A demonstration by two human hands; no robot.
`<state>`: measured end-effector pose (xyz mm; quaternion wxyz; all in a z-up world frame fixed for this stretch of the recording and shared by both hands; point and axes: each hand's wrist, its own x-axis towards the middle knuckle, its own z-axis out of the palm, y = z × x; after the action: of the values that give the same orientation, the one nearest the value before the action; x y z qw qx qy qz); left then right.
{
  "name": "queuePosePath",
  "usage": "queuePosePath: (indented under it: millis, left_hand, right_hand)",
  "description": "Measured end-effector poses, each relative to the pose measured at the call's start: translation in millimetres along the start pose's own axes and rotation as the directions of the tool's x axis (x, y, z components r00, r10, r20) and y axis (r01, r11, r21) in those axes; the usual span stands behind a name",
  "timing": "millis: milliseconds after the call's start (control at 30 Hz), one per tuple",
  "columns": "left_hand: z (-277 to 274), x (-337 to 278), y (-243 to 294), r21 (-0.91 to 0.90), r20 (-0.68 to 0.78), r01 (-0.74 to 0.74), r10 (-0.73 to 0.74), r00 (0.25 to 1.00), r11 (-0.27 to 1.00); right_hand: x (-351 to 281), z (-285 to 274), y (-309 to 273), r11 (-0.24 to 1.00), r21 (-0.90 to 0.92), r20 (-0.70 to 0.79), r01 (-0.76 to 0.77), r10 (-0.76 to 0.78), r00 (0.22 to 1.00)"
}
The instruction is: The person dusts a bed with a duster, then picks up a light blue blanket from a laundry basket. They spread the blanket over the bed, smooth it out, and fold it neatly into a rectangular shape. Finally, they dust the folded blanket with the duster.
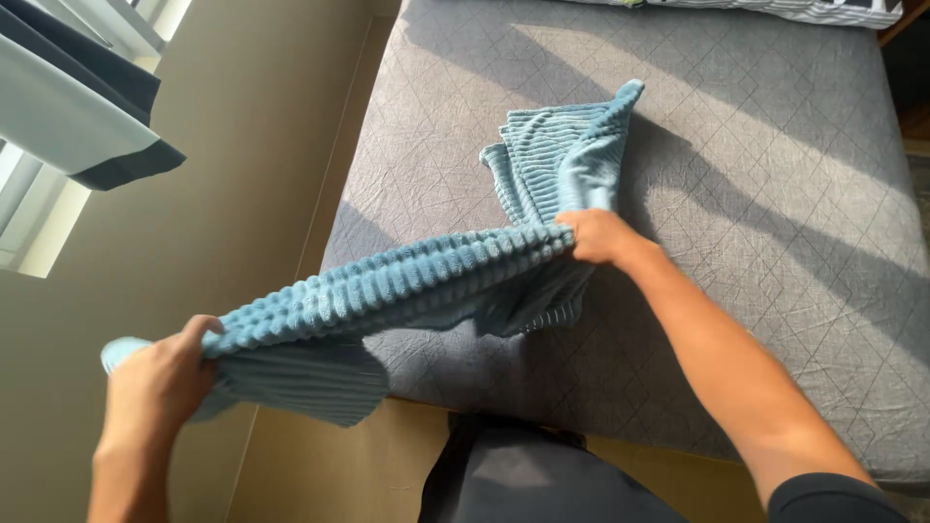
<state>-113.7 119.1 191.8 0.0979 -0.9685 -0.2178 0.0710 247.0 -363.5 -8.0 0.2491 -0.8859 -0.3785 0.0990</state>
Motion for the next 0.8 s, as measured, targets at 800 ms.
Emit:
queuePosePath:
  millis: [800]
  left_hand:
    - [-5,22,282,-0.372,-0.678,-0.922,0.648,0.346,0.104]
  right_hand:
    - [-138,12,-139,0.806,0.334,0.743,-0.488,0.093,0.663]
